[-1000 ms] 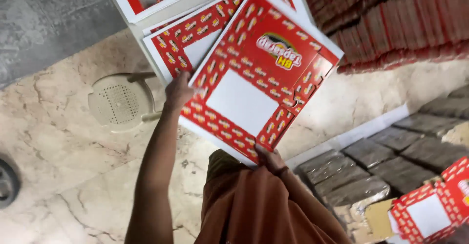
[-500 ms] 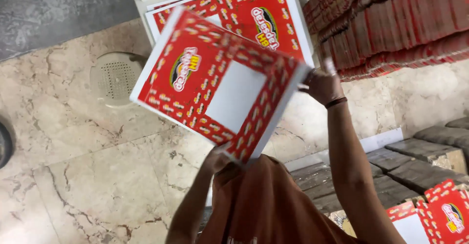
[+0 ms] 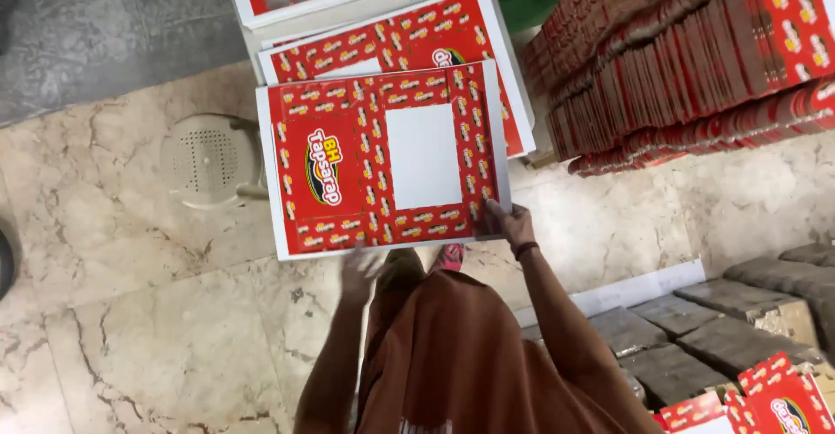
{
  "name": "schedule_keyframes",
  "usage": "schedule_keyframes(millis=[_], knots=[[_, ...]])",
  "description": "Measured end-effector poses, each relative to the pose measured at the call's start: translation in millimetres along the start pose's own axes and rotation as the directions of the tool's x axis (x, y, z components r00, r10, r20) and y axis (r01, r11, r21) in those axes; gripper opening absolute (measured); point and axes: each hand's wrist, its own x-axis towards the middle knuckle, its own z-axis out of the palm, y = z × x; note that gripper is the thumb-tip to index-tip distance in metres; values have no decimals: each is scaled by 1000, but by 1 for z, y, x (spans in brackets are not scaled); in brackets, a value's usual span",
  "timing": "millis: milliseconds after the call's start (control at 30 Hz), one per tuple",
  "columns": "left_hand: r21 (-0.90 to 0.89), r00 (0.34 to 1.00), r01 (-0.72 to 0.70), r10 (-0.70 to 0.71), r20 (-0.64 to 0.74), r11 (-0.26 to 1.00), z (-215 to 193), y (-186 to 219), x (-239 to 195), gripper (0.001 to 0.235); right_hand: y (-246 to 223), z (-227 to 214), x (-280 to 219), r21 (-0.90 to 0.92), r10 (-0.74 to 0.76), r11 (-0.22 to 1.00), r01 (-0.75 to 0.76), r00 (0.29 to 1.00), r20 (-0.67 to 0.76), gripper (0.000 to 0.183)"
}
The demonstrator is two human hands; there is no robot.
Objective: Folding flat cardboard templates into boxes and stacking them in a pile.
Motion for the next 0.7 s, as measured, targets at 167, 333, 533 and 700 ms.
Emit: schedule_keyframes(millis=[167, 333, 533, 700], knots=[[967, 286, 151, 927, -242, 206, 99, 87, -19, 106, -65, -12, 55, -137, -91, 987, 90, 996, -7, 40], [520, 773, -307, 110, 625, -797, 210, 55, 116, 90, -96, -15, 112, -310, -147, 937, 164, 986, 75, 35], [491, 974, -115, 0, 228, -864, 370, -22, 203, 109, -102, -24, 144, -735, -208, 576, 358, 933, 292, 27], [636, 801, -79, 331, 499, -768, 333, -60, 248, 80, -105, -22, 131, -723, -340, -19, 690, 676, 654, 46]])
